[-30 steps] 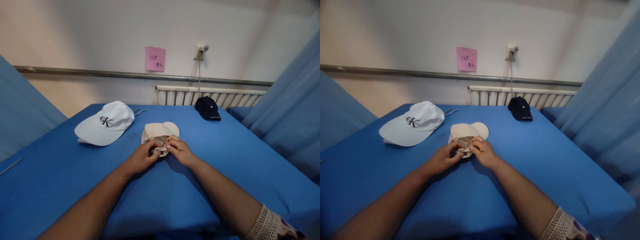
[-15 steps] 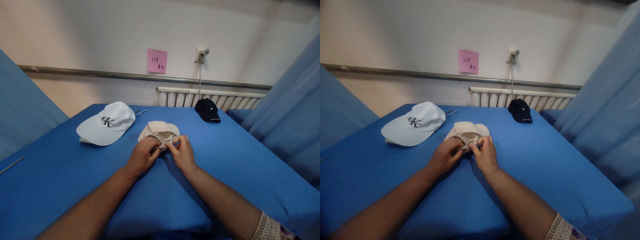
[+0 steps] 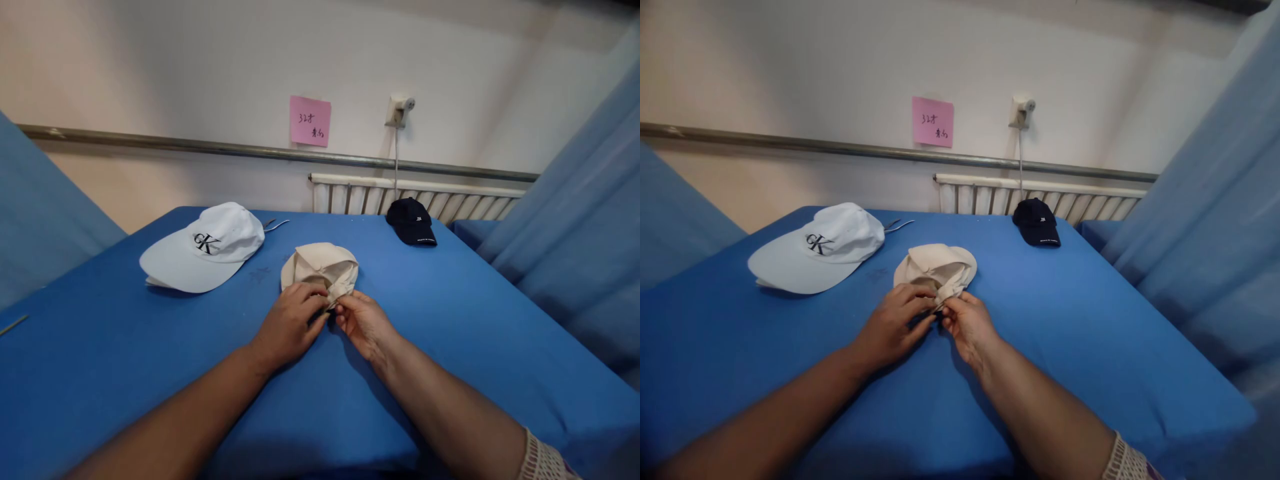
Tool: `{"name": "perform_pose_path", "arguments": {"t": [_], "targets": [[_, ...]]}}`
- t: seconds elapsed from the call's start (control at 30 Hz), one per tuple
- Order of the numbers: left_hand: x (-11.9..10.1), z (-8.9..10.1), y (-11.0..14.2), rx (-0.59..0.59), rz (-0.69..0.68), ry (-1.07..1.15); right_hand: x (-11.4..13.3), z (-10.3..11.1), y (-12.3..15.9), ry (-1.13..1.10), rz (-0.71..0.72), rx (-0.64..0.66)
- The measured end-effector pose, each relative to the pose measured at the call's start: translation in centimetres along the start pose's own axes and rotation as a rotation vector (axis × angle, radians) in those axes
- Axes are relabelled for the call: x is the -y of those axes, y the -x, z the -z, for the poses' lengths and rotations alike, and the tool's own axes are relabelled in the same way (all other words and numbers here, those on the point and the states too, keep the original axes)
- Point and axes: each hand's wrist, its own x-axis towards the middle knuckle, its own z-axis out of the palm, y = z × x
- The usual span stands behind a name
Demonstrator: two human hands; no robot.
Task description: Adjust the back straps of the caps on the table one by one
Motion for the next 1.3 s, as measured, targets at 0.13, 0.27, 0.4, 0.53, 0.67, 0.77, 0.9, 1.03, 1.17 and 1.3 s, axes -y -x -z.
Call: {"name": "perform_pose_path", "arguments": {"t": [0.13, 0.27, 0.4, 0.53, 0.67, 0.77, 0.9, 1.03, 1.17, 1.3], "targets": [[0.4, -0.3, 0.0, -0.06, 0.275, 0.227, -0.3, 0.3, -0.3, -0.004, 0.037, 0.012], [0.7, -1.0, -0.2, -0.026, 0.496, 0.519, -0.9, 0.3, -0.1, 0.005, 0.038, 0.026], [0.8, -1.7, -0.4, -0.002, 0.585, 0.763, -1.1, 0.4, -0.3, 0.078, 0.057, 0.006], [1.1, -1.7, -0.4, -0.048, 0.678, 0.926, -0.9, 0.8, -0.9, 0.178, 0.101, -0.046], [1.3, -1.3, -0.4, -0.095, 0.767, 1.017, -0.6, 1.0, -1.5, 0.225, 0.152, -0.105], [1.3, -1.0, -0.4, -0.079, 0.752, 0.988, -0.5, 1.0, -1.7, 0.252, 0.175, -0.119], [1.3, -1.4, -0.5, -0.089, 0.704, 0.98, -0.6, 1.0, -1.8, 0.305, 0.214, -0.106], [1.3, -2.3, -0.5, -0.016, 0.677, 1.06, -0.9, 1.0, -1.8, 0.464, 0.283, -0.11], [1.3, -2.8, -0.5, -0.007, 0.673, 1.026, -1.2, 1.2, -1.9, 0.506, 0.309, -0.097], [1.2, -2.6, -0.7, -0.097, 0.767, 1.099, -1.5, 1.5, -2.4, 0.557, 0.356, -0.129]]}}
